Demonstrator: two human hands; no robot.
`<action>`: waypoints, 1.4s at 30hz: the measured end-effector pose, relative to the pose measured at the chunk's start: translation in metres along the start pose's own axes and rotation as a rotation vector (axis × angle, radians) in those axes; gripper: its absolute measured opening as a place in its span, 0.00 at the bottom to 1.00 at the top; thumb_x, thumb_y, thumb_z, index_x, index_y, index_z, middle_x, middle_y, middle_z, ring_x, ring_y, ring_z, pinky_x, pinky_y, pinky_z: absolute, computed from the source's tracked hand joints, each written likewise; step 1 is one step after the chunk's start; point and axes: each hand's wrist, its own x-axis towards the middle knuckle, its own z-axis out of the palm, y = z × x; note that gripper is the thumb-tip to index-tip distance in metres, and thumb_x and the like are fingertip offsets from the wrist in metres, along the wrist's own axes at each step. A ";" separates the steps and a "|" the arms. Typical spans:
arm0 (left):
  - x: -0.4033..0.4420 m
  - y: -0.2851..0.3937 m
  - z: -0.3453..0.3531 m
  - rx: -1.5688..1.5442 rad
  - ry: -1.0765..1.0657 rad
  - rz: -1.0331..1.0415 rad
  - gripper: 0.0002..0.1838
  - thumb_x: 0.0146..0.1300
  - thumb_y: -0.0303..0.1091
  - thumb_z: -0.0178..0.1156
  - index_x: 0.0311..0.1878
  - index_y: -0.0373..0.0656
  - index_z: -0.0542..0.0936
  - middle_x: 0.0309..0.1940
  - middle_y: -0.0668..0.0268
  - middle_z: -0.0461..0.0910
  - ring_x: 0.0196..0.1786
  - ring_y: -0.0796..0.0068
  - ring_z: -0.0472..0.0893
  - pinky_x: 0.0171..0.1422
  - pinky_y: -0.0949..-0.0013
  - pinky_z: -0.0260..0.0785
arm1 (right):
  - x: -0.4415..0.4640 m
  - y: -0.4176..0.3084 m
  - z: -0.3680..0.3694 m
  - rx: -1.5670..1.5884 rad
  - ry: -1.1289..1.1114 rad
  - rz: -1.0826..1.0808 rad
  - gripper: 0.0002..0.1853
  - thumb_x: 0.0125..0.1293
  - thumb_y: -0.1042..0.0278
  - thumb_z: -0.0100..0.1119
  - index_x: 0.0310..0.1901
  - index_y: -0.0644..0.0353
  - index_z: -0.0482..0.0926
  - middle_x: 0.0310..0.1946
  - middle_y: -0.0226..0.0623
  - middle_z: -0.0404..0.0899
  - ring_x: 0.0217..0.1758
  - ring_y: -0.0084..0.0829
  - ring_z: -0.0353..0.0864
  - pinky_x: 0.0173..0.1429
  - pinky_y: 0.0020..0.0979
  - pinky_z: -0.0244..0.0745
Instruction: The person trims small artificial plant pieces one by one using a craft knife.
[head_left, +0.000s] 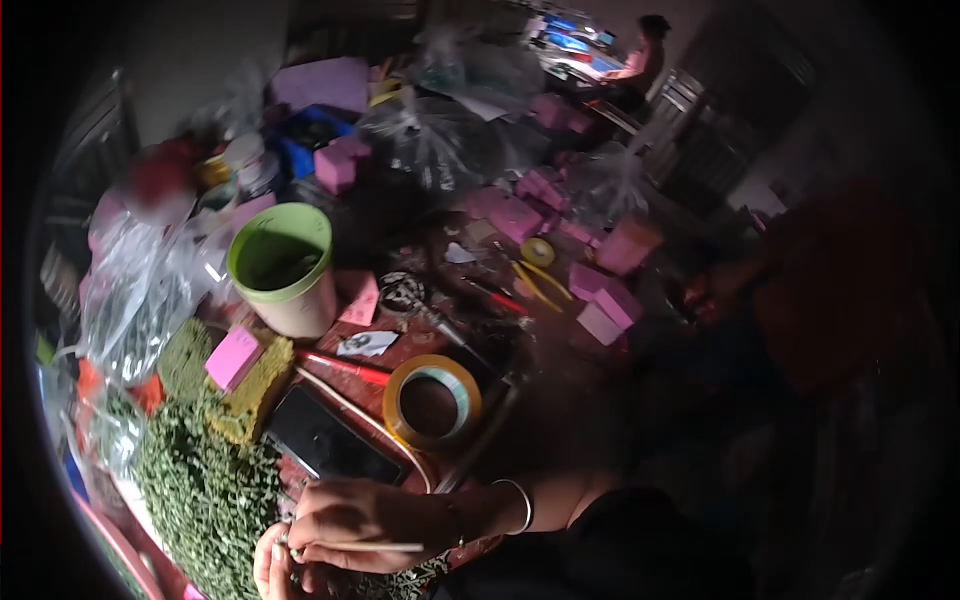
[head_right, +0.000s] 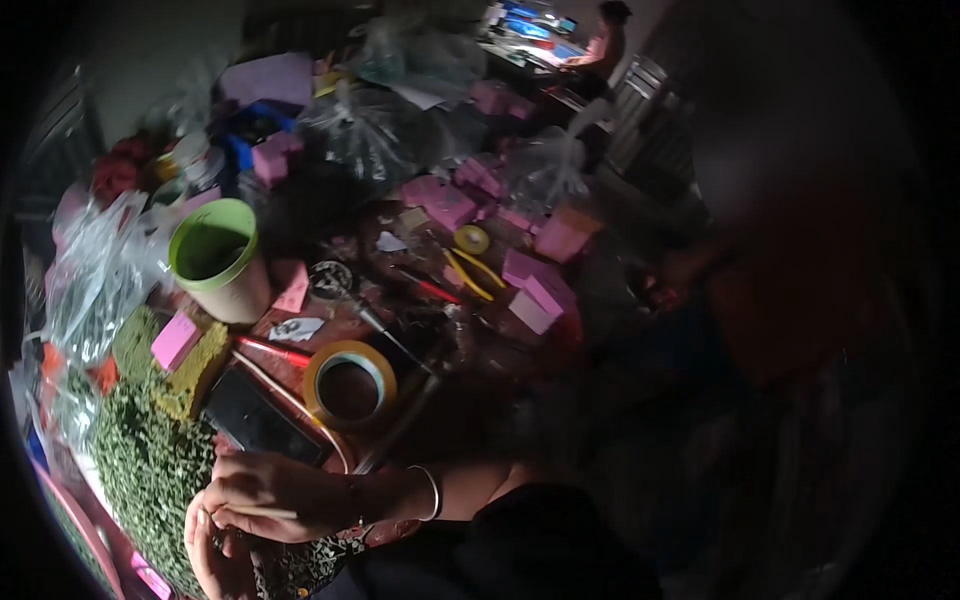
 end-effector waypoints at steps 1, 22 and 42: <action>0.006 0.007 0.001 -0.134 -0.001 -0.147 0.18 0.69 0.37 0.52 0.57 0.39 0.72 0.53 0.55 0.76 0.54 0.63 0.77 0.53 0.60 0.74 | -0.003 -0.001 -0.001 -0.014 0.018 -0.003 0.09 0.64 0.74 0.60 0.45 0.63 0.75 0.36 0.37 0.73 0.40 0.38 0.76 0.45 0.38 0.73; -0.088 0.078 0.144 -0.220 -0.397 -0.035 0.13 0.65 0.29 0.59 0.52 0.37 0.77 0.34 0.63 0.78 0.22 0.86 0.65 0.25 0.84 0.56 | 0.000 0.004 -0.005 -0.082 -0.076 -0.013 0.12 0.59 0.76 0.66 0.45 0.67 0.79 0.33 0.36 0.79 0.29 0.32 0.80 0.33 0.31 0.78; -0.089 0.081 0.142 -0.236 -0.429 -0.030 0.09 0.63 0.28 0.61 0.46 0.37 0.80 0.32 0.65 0.80 0.20 0.89 0.65 0.23 0.85 0.55 | 0.006 -0.007 -0.005 -0.158 -0.180 -0.085 0.20 0.50 0.75 0.72 0.46 0.62 0.79 0.35 0.33 0.78 0.36 0.33 0.82 0.38 0.32 0.81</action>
